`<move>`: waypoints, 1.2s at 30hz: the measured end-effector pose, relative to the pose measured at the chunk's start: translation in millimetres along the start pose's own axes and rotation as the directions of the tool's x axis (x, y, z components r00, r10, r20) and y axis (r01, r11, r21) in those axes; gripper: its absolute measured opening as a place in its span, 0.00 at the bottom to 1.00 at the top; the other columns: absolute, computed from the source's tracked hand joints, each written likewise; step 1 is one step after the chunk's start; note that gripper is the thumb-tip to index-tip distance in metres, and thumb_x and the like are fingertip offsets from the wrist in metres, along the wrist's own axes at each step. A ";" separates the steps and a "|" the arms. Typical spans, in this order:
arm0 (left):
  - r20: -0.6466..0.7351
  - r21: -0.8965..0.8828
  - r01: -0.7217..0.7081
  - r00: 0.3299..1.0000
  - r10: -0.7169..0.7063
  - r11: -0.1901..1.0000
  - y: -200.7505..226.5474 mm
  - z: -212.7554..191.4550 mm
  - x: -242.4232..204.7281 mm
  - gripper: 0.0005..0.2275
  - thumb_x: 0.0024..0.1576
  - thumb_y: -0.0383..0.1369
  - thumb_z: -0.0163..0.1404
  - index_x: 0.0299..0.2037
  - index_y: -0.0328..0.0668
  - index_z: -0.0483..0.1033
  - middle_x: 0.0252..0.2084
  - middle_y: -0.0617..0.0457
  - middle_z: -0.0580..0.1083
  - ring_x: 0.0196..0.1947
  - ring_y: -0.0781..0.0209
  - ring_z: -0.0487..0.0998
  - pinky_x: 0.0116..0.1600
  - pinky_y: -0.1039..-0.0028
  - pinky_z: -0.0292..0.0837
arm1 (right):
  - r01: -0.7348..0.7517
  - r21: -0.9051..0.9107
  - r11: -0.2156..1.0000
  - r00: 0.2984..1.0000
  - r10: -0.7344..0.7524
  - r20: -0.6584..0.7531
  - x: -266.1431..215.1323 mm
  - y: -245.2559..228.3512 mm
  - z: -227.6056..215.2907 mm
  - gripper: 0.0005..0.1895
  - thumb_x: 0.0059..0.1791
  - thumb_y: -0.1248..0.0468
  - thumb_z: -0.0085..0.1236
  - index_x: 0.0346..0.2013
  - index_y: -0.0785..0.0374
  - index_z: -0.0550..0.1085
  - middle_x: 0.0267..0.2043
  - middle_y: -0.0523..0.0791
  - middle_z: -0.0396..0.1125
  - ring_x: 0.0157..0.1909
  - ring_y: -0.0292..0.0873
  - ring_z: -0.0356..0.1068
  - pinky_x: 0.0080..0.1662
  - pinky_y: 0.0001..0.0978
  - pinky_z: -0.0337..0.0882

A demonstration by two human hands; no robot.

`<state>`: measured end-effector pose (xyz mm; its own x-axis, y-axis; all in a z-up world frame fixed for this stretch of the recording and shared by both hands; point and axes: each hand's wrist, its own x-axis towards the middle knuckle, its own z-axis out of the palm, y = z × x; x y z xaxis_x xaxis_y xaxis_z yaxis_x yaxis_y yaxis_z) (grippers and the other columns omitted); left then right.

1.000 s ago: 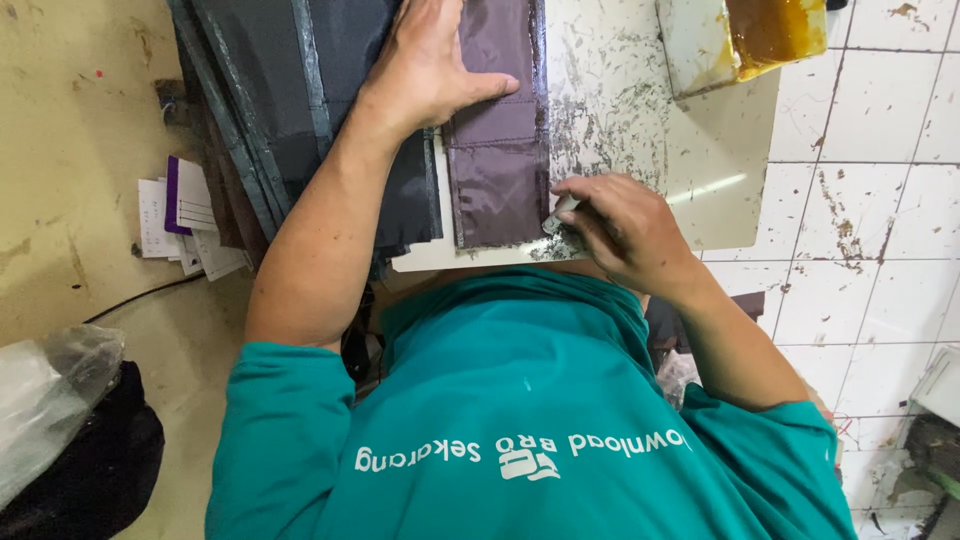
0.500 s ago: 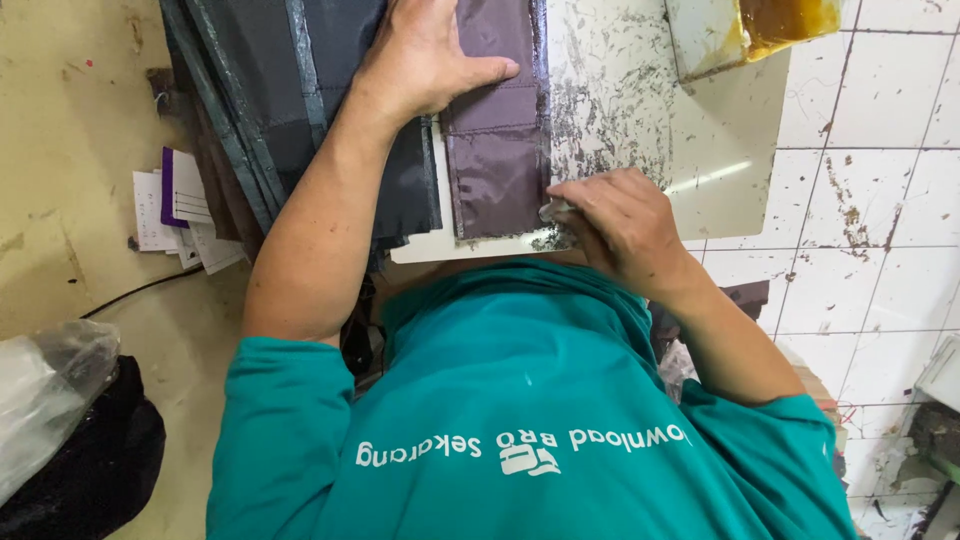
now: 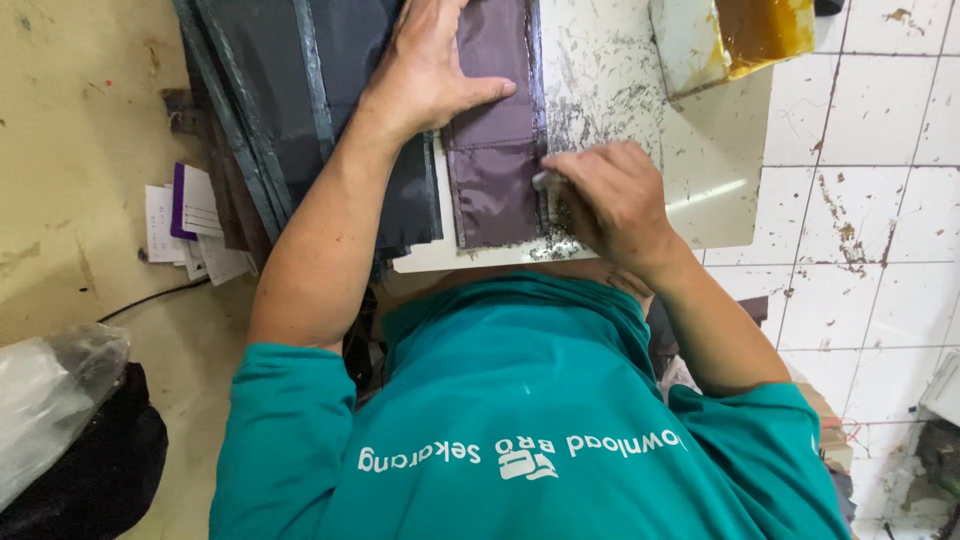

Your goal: Apply adhesive to leather pieces and fold the edges to assemble components.

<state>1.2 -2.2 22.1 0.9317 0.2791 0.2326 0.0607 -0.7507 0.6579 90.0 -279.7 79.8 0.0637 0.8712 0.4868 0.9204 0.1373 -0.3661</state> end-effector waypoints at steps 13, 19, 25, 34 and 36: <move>-0.002 -0.149 0.032 0.999 -0.033 0.988 30.9 -21.0 8.4 0.36 0.42 0.34 0.77 0.58 0.43 0.67 0.55 0.45 0.60 0.57 0.50 0.68 0.63 0.68 0.66 | -0.048 0.013 0.999 0.992 0.049 -0.117 33.4 10.8 -16.2 0.07 0.59 0.70 0.55 0.50 0.72 0.74 0.41 0.54 0.74 0.35 0.51 0.68 0.40 0.41 0.64; -0.012 -0.133 0.018 1.000 -0.020 0.991 27.8 -19.3 6.9 0.36 0.43 0.35 0.78 0.58 0.42 0.67 0.54 0.46 0.60 0.56 0.49 0.68 0.63 0.67 0.67 | -0.061 0.003 0.998 0.997 0.061 -0.043 22.4 20.8 0.3 0.07 0.58 0.70 0.56 0.50 0.70 0.75 0.41 0.54 0.76 0.36 0.50 0.71 0.38 0.41 0.68; -0.012 -0.143 0.009 1.000 -0.011 0.990 26.0 -17.6 8.8 0.37 0.41 0.35 0.78 0.58 0.41 0.67 0.54 0.46 0.60 0.56 0.50 0.68 0.63 0.68 0.66 | -0.057 0.023 0.998 0.998 0.058 -0.023 29.8 17.7 -5.6 0.08 0.58 0.70 0.56 0.50 0.71 0.75 0.43 0.54 0.75 0.37 0.52 0.69 0.39 0.42 0.66; -0.002 -0.142 -0.006 1.000 0.005 0.990 19.5 -14.2 3.3 0.37 0.46 0.34 0.79 0.60 0.43 0.65 0.58 0.45 0.60 0.60 0.48 0.66 0.62 0.66 0.66 | 0.012 0.040 0.999 0.996 -0.015 0.089 11.1 1.5 -12.9 0.07 0.58 0.69 0.50 0.48 0.69 0.74 0.43 0.53 0.75 0.36 0.51 0.67 0.37 0.41 0.62; 0.002 -0.117 0.003 1.000 -0.002 0.993 19.1 -13.3 4.2 0.38 0.46 0.35 0.80 0.61 0.41 0.65 0.58 0.44 0.61 0.60 0.47 0.66 0.63 0.66 0.65 | 0.036 0.051 0.998 0.994 -0.041 0.102 3.0 -4.1 -15.3 0.09 0.58 0.70 0.48 0.48 0.71 0.75 0.43 0.53 0.75 0.37 0.50 0.69 0.36 0.40 0.62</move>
<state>1.5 -7.4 45.1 0.9322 0.2797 0.2295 0.0207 -0.6746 0.7379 92.3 -284.9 94.9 -0.0136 0.9085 0.4176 0.9014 0.1919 -0.3882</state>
